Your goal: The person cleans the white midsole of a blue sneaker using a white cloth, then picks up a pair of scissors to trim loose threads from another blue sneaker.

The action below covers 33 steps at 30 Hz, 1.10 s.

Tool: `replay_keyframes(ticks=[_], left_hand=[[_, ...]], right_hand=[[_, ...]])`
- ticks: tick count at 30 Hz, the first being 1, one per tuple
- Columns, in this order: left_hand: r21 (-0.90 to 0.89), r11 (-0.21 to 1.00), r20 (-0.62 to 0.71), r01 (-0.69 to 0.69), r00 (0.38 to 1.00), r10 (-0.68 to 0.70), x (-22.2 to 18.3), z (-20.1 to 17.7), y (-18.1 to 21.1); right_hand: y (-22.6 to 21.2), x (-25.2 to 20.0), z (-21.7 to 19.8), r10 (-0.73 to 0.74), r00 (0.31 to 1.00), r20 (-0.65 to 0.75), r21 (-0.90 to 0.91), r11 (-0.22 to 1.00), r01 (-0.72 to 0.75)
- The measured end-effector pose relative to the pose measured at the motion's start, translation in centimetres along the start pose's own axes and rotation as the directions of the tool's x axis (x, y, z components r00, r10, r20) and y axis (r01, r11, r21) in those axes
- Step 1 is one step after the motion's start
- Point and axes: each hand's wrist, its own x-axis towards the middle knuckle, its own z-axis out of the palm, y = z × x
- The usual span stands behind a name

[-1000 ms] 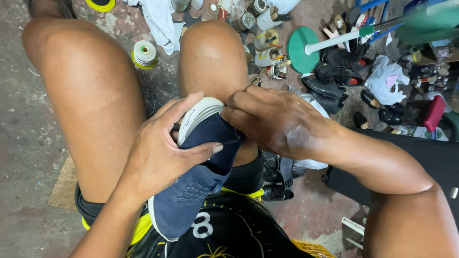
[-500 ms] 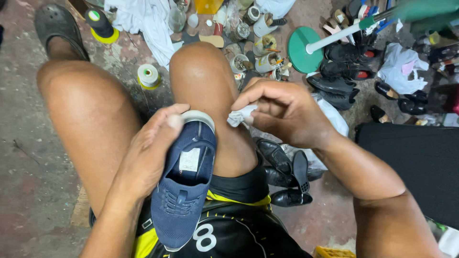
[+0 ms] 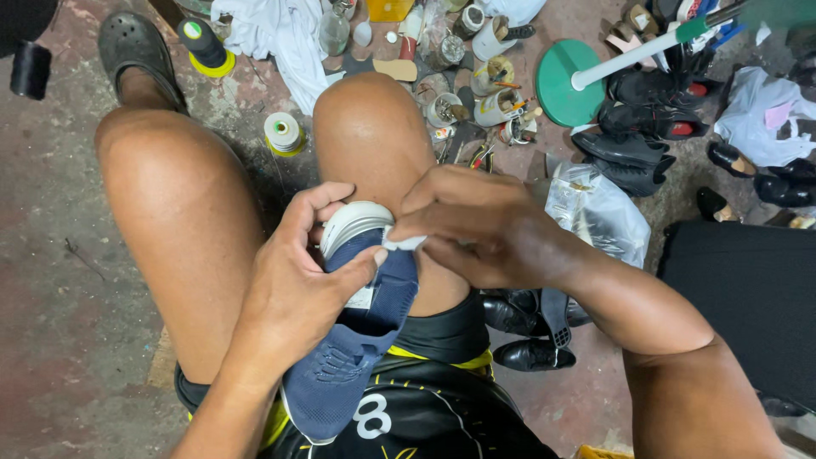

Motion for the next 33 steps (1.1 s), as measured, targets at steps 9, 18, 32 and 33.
replay_keyframes(ticks=[9,18,32,33], left_hand=[[0.283,0.947,-0.083,-0.150,0.980,0.180,-0.7,0.3,0.5],[0.132,0.989,-0.067,-0.074,0.994,0.083,-0.5,-0.7,-0.6],[-0.589,0.807,0.213,0.037,0.971,0.110,-0.3,-2.1,-2.2],[-0.614,0.788,0.230,0.035,0.964,0.136,-0.4,-2.2,-2.1]], right_hand=[[-1.9,2.0,0.6,-0.133,0.978,0.164,-0.416,0.889,0.191],[-2.8,3.1,-0.3,-0.037,0.936,0.349,-0.485,0.848,0.214],[-1.5,0.8,-0.8,0.058,0.995,-0.081,0.032,0.998,-0.056],[-1.5,0.7,-0.7,0.053,0.995,-0.088,0.022,0.998,-0.051]])
